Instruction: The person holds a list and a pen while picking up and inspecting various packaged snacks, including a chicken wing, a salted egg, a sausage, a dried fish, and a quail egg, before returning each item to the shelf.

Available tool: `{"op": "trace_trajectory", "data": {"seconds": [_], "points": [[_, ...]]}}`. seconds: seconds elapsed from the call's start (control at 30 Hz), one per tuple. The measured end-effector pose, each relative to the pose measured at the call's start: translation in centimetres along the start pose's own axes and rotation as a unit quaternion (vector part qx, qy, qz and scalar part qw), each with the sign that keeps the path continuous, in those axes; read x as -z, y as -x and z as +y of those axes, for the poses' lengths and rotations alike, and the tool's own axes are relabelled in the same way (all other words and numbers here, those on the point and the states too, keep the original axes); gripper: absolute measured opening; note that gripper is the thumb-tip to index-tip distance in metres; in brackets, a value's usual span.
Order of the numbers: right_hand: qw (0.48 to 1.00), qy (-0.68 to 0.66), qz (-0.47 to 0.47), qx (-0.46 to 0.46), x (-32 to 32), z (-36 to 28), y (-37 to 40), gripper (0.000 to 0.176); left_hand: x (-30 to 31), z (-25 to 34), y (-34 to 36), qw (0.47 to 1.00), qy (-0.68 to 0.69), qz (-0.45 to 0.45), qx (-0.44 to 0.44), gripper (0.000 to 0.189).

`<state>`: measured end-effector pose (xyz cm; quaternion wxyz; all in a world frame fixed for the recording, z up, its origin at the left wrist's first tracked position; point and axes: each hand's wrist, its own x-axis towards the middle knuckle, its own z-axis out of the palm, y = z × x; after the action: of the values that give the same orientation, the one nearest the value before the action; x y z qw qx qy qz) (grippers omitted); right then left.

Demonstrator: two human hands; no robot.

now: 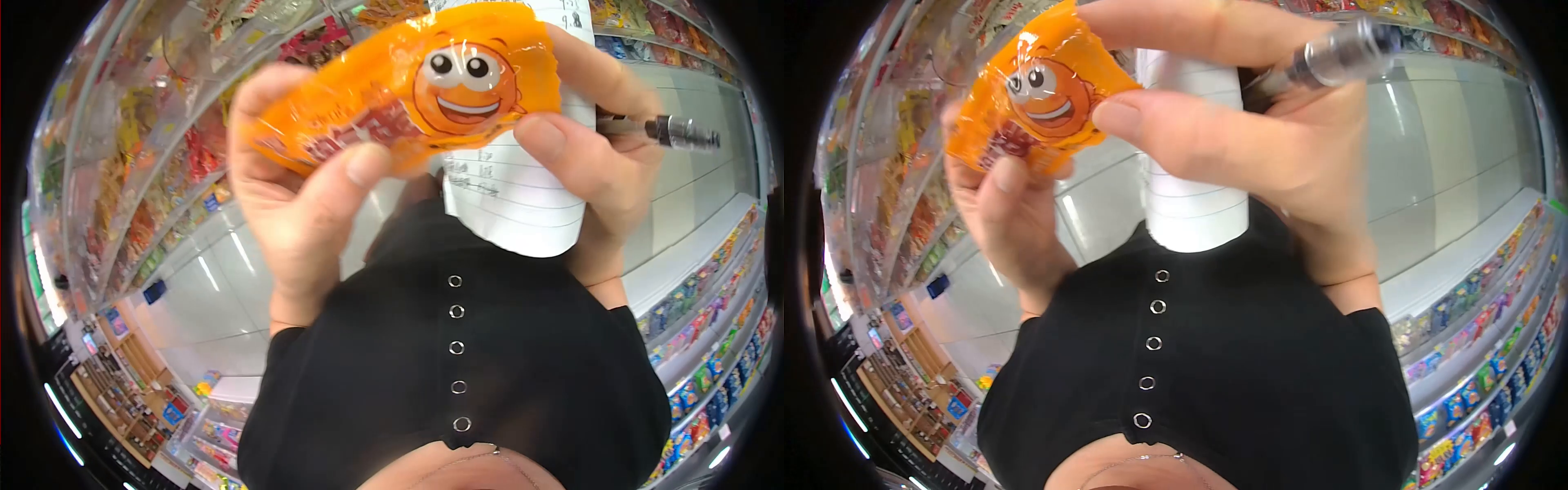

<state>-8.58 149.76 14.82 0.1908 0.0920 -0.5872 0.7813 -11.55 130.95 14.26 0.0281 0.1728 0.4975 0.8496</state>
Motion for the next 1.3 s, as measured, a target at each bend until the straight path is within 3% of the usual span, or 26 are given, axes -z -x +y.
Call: {"op": "trace_trajectory", "data": {"seconds": [0.07,0.17,0.53,1.17,1.23,1.3], "points": [[0.999,0.003,0.005,-0.043,-0.6,-0.9,-0.2,0.048,-0.7,0.0,0.7,0.993,0.090,0.031,0.068,0.049],[0.999,-0.001,-0.041,-0.035,-1.7,-1.8,-1.5,0.043,-1.3,0.6,1.2,0.978,0.148,0.041,0.139,0.046],[0.982,-0.076,0.003,-0.173,-2.0,-2.3,-1.2,0.034,-2.2,-1.0,1.4,0.974,0.171,-0.004,0.146,0.031],[0.986,-0.083,0.053,-0.131,-1.9,-1.9,-0.5,0.034,-2.6,-1.0,1.6,0.969,0.202,-0.015,0.141,0.027],[0.987,-0.095,0.069,-0.109,-1.8,-1.3,-0.6,0.032,-2.6,-0.8,1.6,0.979,0.152,-0.006,0.139,0.035],[0.994,-0.005,0.098,-0.039,-1.5,-0.6,-0.5,0.029,-2.7,-0.3,1.7,0.991,0.044,0.013,0.127,0.061]]}}
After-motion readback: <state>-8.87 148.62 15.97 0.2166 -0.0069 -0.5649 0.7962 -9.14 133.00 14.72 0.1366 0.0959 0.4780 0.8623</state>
